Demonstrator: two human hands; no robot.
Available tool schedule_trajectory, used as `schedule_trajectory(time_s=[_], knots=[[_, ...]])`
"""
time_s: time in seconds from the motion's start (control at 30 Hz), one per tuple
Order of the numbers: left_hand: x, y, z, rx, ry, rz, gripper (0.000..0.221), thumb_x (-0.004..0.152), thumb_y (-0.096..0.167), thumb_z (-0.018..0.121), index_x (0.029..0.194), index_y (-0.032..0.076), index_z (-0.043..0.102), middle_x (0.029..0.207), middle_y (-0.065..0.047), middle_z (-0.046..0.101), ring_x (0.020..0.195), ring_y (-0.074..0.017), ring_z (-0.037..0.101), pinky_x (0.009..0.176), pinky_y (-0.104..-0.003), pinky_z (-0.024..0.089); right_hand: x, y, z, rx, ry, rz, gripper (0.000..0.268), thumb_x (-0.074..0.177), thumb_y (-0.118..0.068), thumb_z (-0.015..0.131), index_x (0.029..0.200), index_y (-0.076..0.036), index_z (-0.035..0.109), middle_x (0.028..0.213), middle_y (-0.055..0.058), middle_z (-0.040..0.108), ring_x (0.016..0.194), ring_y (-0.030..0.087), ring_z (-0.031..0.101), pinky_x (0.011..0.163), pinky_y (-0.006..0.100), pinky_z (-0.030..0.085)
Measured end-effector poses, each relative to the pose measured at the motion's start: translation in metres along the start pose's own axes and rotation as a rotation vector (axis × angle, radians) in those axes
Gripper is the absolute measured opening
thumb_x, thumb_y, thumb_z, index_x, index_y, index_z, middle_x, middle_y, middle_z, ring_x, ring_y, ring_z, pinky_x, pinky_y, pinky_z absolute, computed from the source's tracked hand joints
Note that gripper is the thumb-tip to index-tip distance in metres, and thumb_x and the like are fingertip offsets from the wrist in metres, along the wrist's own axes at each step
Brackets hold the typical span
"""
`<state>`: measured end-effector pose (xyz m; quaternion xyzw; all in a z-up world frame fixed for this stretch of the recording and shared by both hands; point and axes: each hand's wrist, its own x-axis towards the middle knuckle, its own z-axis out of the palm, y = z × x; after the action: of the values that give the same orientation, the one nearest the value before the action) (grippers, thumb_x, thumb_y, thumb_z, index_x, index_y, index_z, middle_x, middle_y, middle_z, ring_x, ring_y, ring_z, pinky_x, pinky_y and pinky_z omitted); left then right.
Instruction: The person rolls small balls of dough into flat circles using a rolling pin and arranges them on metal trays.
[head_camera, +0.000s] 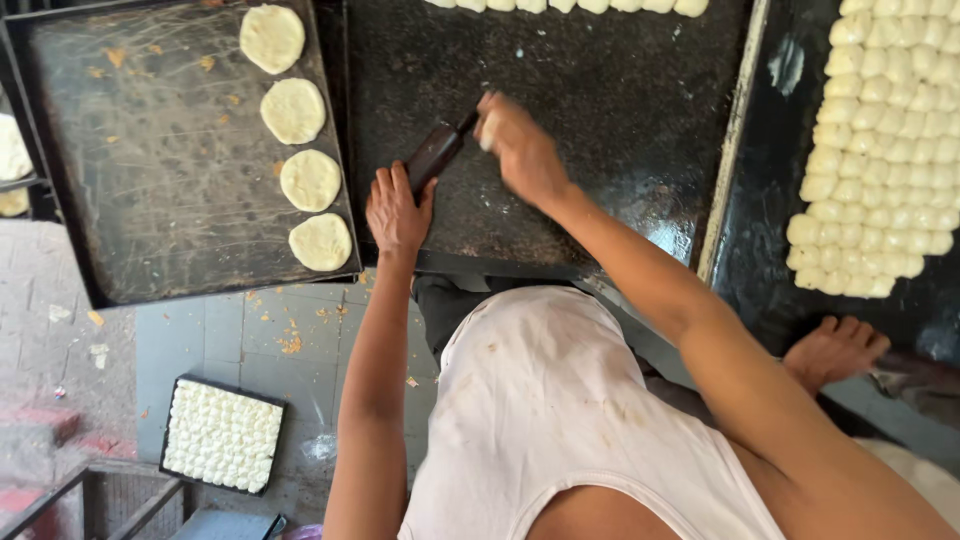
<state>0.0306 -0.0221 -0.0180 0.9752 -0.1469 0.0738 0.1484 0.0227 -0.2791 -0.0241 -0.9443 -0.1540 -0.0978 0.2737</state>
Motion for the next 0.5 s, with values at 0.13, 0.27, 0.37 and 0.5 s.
schedule_trajectory(time_s=[0.13, 0.27, 0.37, 0.5], knots=[[-0.007, 0.005, -0.001, -0.009, 0.03, 0.009, 0.057, 0.099, 0.041, 0.071, 0.131, -0.003, 0.057, 0.106, -0.017, 0.058, 0.094, -0.0349, 0.064, 0.075, -0.045, 0.055, -0.012, -0.022, -0.008, 0.061, -0.157, -0.111, 0.079, 0.086, -0.012, 0.061, 0.155, 0.019, 0.037, 0.16, 0.034, 0.035, 0.148, 0.045, 0.034, 0.121, 0.055, 0.021], [-0.023, 0.013, -0.004, -0.048, 0.068, -0.036, 0.058, 0.098, 0.04, 0.073, 0.132, -0.003, 0.057, 0.106, -0.017, 0.059, 0.092, -0.0348, 0.064, 0.074, -0.045, 0.054, -0.045, -0.056, -0.008, -0.053, -0.182, 0.001, 0.078, 0.103, -0.047, 0.056, 0.15, 0.012, 0.037, 0.155, 0.033, 0.036, 0.147, 0.047, 0.033, 0.122, 0.053, 0.027], [-0.012, 0.012, -0.005, -0.059, 0.09, -0.027, 0.055, 0.095, 0.044, 0.076, 0.122, -0.001, 0.06, 0.103, -0.015, 0.061, 0.09, -0.0337, 0.065, 0.072, -0.045, 0.055, -0.059, -0.086, -0.007, -0.29, -0.167, -0.027, 0.067, 0.103, -0.048, 0.051, 0.138, 0.009, 0.054, 0.146, 0.032, 0.05, 0.138, 0.048, 0.046, 0.114, 0.054, 0.036], [0.017, 0.009, -0.002, -0.134, 0.024, 0.128, 0.056, 0.09, 0.054, 0.081, 0.105, 0.004, 0.061, 0.098, -0.011, 0.063, 0.087, -0.0313, 0.069, 0.069, -0.045, 0.056, -0.019, -0.042, -0.025, 0.117, 0.064, 0.088, 0.029, 0.11, -0.023, 0.051, 0.117, -0.005, 0.072, 0.122, 0.017, 0.075, 0.109, 0.033, 0.072, 0.094, 0.046, 0.055]])
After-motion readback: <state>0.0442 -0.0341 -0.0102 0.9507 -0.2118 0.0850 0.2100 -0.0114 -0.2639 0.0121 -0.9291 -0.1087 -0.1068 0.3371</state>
